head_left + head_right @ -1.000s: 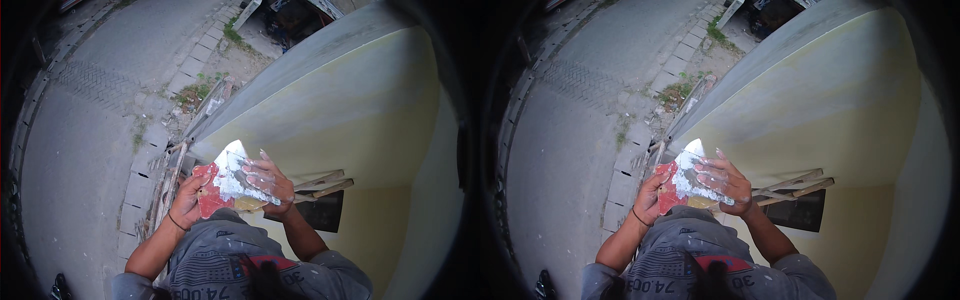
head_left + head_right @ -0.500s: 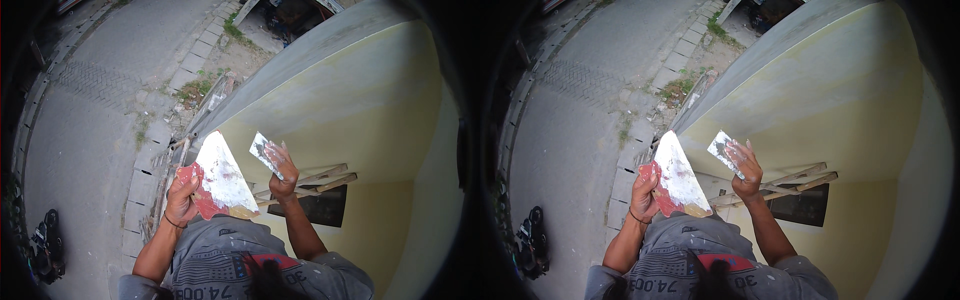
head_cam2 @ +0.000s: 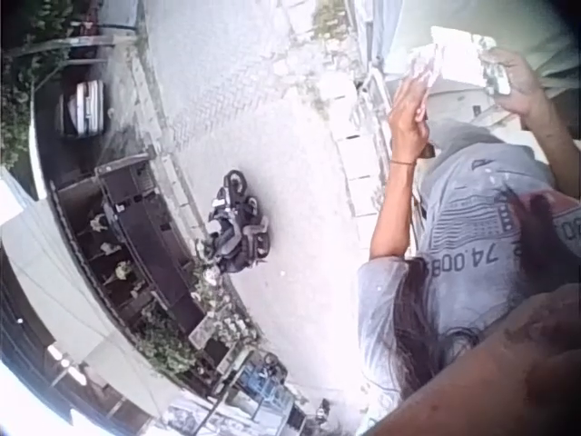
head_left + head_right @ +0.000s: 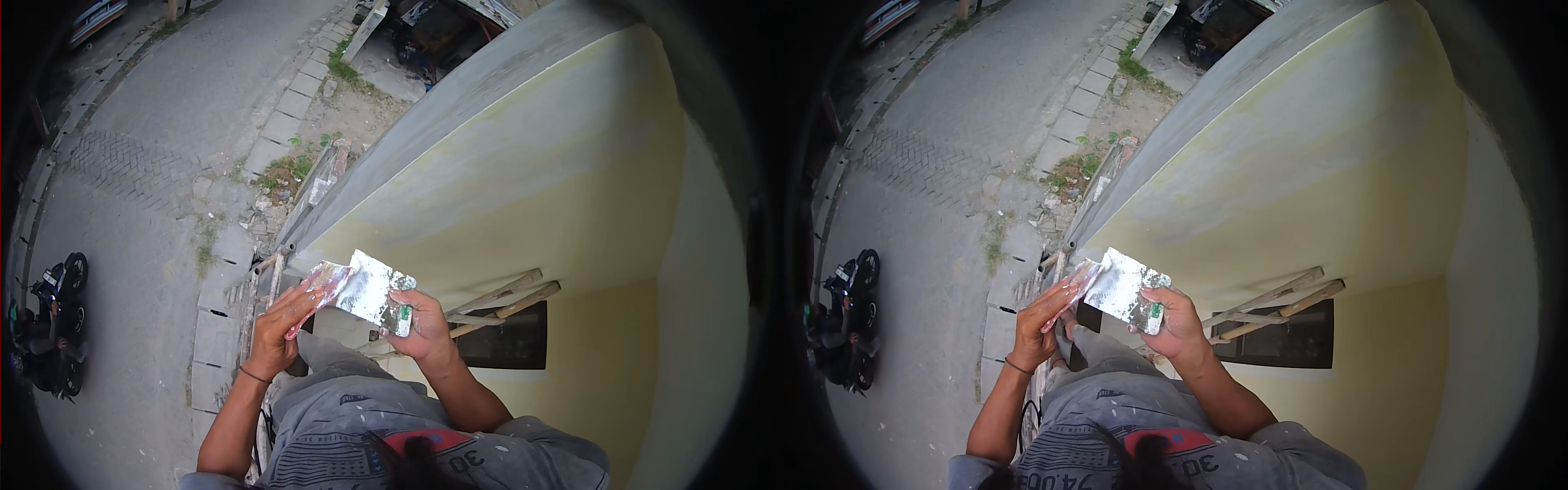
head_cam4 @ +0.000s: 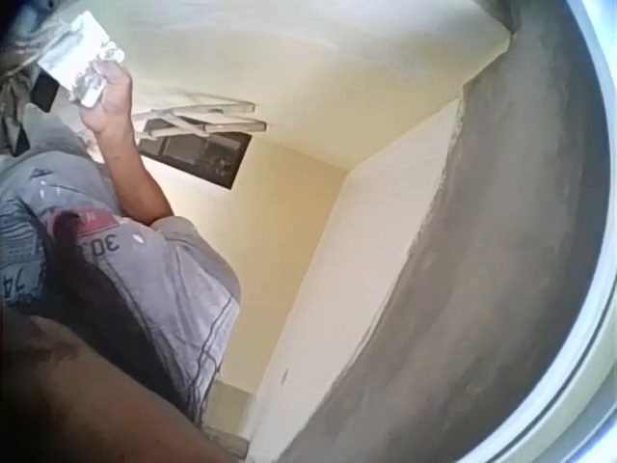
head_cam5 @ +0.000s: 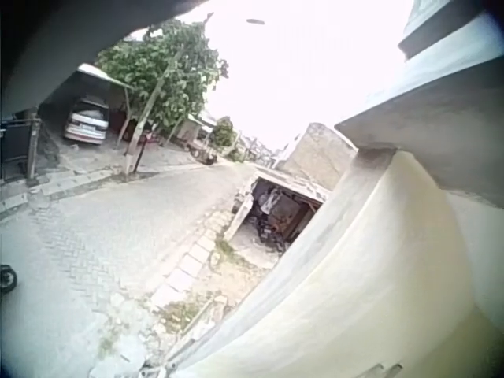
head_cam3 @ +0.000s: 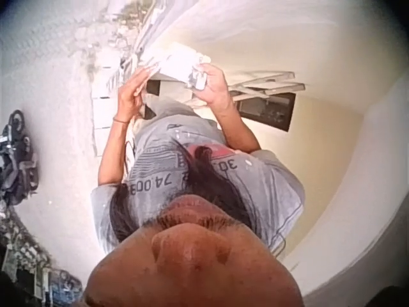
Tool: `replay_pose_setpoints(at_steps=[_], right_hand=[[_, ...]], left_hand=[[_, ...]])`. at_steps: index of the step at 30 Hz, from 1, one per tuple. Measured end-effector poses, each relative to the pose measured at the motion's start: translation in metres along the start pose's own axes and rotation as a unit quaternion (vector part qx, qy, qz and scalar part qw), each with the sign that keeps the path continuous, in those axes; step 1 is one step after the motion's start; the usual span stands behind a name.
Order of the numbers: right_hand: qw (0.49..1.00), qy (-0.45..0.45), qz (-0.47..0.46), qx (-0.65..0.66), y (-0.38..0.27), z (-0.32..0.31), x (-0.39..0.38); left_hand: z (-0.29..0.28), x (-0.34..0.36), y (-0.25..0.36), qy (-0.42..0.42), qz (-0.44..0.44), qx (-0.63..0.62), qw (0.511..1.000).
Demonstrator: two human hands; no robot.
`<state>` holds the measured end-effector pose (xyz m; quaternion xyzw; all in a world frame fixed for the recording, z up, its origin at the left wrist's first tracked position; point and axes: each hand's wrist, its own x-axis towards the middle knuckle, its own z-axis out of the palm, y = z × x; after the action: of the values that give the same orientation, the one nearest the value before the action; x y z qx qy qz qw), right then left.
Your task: Applying putty or plaster to the exterior corner of a wall using a spatula and trowel.
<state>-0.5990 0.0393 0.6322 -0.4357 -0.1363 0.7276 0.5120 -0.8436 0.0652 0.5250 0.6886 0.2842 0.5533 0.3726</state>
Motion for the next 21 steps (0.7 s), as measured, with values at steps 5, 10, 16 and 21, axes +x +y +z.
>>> replay_pose_setpoints(at_steps=[5,10,16,21], right_hand=[[0.99,-0.014,-0.141,0.003,-0.039,0.02,-0.008],[0.669,0.234,-0.593,-0.381,-0.113,0.032,-0.008],[0.084,0.386,-0.693,-0.602,-0.164,0.086,0.054],[0.08,0.359,-0.636,-0.678,-0.112,0.023,0.123]], left_hand=[[0.009,-0.017,-0.02,-0.063,0.014,0.101,0.993],[0.01,-0.06,-0.046,0.032,-0.167,-0.021,0.985],[-0.008,-0.067,-0.054,0.037,-0.189,-0.049,0.98],[-0.019,-0.08,-0.049,0.068,-0.185,-0.02,0.98]])
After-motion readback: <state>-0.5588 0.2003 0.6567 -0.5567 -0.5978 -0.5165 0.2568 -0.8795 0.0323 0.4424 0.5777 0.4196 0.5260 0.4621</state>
